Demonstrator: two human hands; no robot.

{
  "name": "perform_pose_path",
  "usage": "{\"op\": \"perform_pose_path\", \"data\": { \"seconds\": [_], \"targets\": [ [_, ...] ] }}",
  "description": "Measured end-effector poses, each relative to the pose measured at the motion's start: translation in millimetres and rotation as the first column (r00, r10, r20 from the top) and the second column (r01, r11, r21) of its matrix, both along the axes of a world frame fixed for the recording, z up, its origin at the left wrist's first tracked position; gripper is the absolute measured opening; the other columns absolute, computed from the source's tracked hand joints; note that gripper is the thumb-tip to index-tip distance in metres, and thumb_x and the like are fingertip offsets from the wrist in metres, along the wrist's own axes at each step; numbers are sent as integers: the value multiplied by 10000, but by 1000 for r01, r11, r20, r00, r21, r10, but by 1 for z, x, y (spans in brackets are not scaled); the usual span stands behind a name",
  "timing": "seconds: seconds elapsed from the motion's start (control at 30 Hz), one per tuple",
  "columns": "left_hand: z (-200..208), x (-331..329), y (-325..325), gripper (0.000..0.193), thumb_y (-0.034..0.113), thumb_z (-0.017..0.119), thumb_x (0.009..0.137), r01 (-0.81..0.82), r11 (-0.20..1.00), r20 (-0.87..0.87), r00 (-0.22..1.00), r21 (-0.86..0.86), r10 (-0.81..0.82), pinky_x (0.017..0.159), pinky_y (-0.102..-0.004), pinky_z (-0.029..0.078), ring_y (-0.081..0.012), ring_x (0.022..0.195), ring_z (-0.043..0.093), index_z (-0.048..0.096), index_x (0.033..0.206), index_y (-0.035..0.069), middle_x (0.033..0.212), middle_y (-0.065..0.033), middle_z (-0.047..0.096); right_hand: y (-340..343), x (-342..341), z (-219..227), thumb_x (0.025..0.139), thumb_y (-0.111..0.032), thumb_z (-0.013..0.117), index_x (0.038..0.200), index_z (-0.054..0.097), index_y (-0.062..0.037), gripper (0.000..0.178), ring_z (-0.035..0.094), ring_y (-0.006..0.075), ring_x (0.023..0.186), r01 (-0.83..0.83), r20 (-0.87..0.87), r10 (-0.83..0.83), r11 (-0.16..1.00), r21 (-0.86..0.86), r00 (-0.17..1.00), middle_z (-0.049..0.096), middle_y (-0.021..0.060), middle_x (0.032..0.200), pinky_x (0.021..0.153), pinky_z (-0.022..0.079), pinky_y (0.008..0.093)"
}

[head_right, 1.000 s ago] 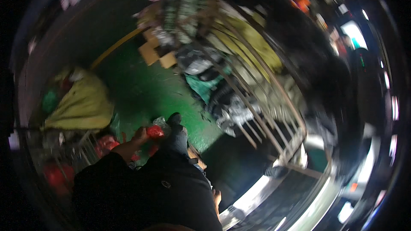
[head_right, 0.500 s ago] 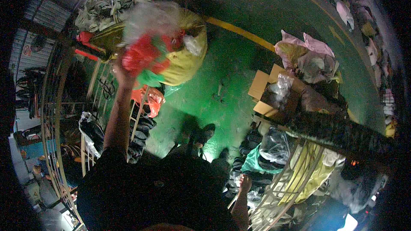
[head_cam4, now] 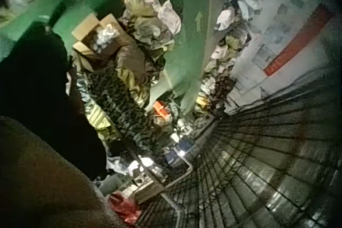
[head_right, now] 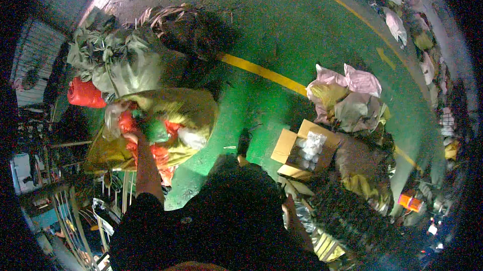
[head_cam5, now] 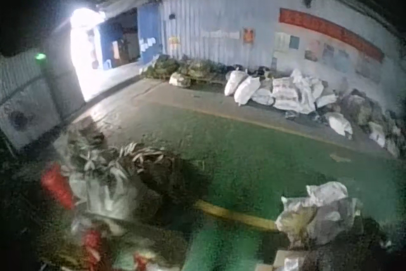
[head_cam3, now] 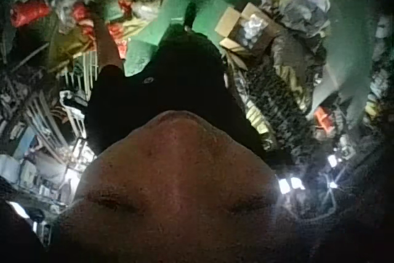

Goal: Applying adhesive to shoe soles using a brush at a manufacturing workstation and retrieving more components from storage bags.

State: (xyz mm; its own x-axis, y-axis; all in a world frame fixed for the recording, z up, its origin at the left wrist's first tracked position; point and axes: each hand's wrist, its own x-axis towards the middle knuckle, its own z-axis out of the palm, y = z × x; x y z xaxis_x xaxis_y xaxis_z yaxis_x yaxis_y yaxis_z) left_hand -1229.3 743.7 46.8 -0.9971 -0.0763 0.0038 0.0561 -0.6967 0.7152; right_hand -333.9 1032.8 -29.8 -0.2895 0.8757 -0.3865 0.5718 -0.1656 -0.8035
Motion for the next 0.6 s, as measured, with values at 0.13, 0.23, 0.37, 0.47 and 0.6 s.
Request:
{"op": "perform_pose_path", "data": {
  "seconds": [0.13, 0.23, 0.37, 0.47, 0.6],
  "targets": [
    [15, 59, -82, 565, 435, 580, 1062, 231, 937, 81, 962, 261, -259, 995, -534, 584, -368, 1097, 705, 671, 1354, -41, 1212, -152, 749, 194, -197, 40, 1115, -298, 563, 1320, 604, -58, 319, 640, 192, 848, -21, 72, 81, 799, -601, 994, 671, 96, 1019, 704, 536, 354],
    [32, 117, -54, 564, 437, 591, 1059, 244, 955, 143, 952, 171, -269, 993, -527, 585, -362, 1098, 709, 677, 1350, -37, 1213, -157, 752, 313, -384, 117, 1073, -81, 653, 1478, 527, -13, 429, 702, 208, 955, -321, 192, 382, 903, -287, 904, 670, 115, 1117, 816, 615, 389],
    [13, 113, 64, 562, 441, 606, 1054, 362, 915, 191, 900, 175, -393, 989, -517, 587, -353, 1101, 714, 685, 1346, -33, 1215, -164, 756, 514, -487, 120, 1062, -86, 677, 1308, 593, -49, 262, 700, 197, 896, -263, -77, 252, 943, -206, 965, 658, 66, 1131, 756, 609, 361],
    [30, 85, 130, 561, 444, 617, 1050, 446, 892, 264, 854, 75, -449, 987, -510, 588, -346, 1102, 718, 691, 1343, -29, 1216, -168, 759, 573, -546, 128, 1079, -124, 662, 1326, 591, -50, 267, 702, 201, 864, -92, -45, 82, 954, -287, 996, 663, 67, 1057, 738, 610, 367],
    [91, 35, 144, 560, 447, 631, 1045, 562, 813, 431, 778, -151, -457, 983, -500, 590, -337, 1105, 723, 699, 1339, -25, 1218, -175, 763, 580, -627, 131, 1110, -251, 622, 1286, 662, -31, 284, 709, 237, 843, -350, 472, 558, 817, -458, 683, 709, 96, 1023, 779, 641, 447]
  ]
}}
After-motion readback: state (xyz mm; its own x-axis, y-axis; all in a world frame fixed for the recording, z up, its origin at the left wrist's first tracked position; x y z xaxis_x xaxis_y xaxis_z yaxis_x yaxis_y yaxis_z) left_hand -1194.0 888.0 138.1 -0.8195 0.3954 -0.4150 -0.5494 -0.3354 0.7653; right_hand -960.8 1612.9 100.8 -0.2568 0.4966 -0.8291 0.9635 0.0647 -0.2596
